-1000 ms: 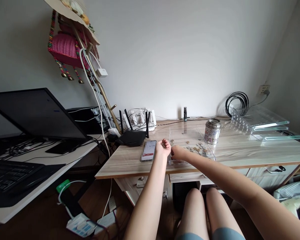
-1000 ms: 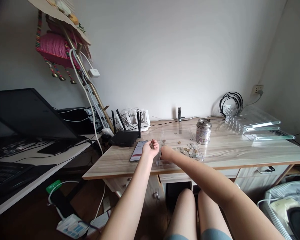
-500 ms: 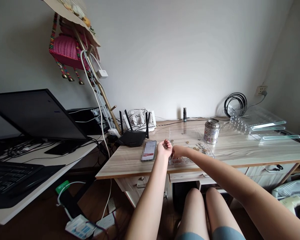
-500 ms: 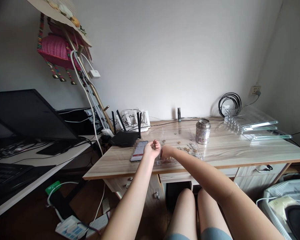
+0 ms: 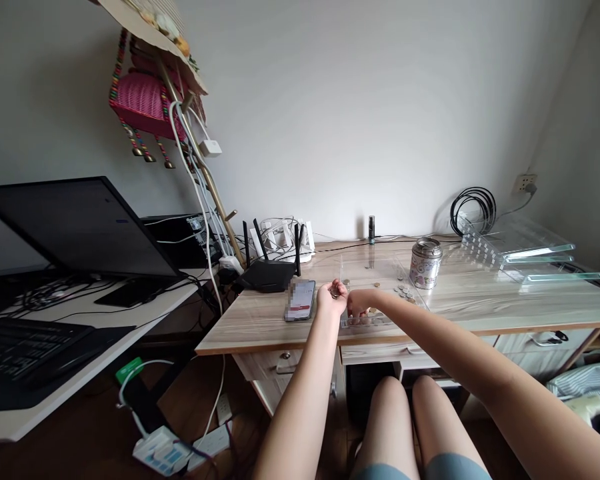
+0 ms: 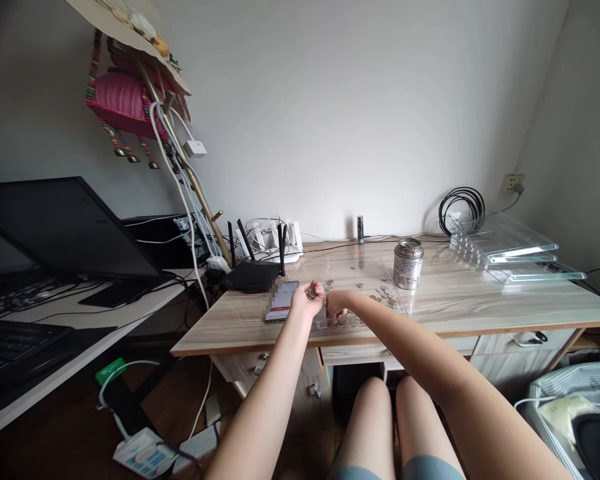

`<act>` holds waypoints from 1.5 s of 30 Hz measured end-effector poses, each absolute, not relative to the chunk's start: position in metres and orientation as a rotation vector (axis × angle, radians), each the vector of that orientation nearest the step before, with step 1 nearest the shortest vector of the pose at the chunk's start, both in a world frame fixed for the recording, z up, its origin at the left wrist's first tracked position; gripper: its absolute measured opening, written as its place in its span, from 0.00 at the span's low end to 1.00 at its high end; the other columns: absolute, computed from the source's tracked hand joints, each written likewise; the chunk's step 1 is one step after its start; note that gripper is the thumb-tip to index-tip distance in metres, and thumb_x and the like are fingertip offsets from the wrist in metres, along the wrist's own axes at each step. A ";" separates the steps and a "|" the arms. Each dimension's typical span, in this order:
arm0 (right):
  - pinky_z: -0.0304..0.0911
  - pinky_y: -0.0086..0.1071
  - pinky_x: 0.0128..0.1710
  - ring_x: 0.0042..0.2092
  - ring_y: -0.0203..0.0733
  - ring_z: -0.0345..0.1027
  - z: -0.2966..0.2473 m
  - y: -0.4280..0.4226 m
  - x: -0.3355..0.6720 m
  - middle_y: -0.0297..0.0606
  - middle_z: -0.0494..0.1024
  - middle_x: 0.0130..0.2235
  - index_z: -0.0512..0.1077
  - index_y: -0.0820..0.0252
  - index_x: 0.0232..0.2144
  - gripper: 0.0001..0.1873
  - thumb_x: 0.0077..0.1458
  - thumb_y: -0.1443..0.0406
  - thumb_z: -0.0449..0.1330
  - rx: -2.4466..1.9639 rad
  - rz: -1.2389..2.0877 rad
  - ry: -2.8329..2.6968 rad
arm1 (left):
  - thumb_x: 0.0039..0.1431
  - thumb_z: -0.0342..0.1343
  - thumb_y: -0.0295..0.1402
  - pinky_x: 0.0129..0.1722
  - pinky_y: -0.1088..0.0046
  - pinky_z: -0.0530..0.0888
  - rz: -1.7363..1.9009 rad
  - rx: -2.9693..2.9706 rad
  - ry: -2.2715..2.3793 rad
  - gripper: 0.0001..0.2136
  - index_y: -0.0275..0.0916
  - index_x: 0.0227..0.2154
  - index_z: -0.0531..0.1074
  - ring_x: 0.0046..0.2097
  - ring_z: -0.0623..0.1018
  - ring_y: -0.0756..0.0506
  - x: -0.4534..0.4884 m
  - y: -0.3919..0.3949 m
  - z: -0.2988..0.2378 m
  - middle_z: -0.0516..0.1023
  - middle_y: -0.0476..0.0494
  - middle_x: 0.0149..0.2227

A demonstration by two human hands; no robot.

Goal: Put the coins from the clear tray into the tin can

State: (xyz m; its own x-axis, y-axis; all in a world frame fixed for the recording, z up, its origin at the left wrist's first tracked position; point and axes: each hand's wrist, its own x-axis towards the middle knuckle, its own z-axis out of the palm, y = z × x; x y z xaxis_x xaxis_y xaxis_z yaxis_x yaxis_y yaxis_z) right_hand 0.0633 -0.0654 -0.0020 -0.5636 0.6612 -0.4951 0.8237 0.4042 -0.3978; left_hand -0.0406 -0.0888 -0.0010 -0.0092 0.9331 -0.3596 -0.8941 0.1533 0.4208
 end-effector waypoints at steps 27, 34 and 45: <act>0.56 0.28 0.26 0.31 0.40 0.66 0.092 -0.024 0.225 0.36 0.75 0.29 0.74 0.55 0.28 0.13 0.43 0.57 0.53 2.784 0.177 2.729 | 0.47 0.42 0.17 0.32 0.71 0.75 1.011 0.371 0.668 0.11 0.23 0.34 0.64 0.41 0.73 0.39 0.007 -0.015 0.006 0.72 0.31 0.32; 0.53 0.29 0.23 0.26 0.39 0.64 0.073 -0.005 0.281 0.38 0.74 0.25 0.74 0.55 0.23 0.09 0.37 0.61 0.56 2.982 0.126 2.204 | 0.52 0.49 0.25 0.18 0.88 0.67 0.824 0.698 0.712 0.06 0.26 0.30 0.68 0.30 0.75 0.51 0.007 0.016 0.009 0.73 0.40 0.27; 0.55 0.26 0.26 0.27 0.34 0.62 0.032 -0.023 0.161 0.34 0.73 0.29 0.70 0.55 0.36 0.15 0.47 0.58 0.51 2.099 -0.106 3.322 | 0.52 0.46 0.44 0.11 0.82 0.41 0.794 1.030 0.937 0.17 0.34 0.20 0.61 0.11 0.53 0.60 0.014 0.012 -0.003 0.62 0.52 0.13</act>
State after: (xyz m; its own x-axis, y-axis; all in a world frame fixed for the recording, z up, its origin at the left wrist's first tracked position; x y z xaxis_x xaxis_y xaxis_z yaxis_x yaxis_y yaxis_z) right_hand 0.1607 -0.0227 0.0315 -0.2182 0.7881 0.5755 0.7500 0.5128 -0.4179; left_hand 0.0139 0.0120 -0.0032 0.3942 0.8826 -0.2560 -0.1074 0.3209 0.9410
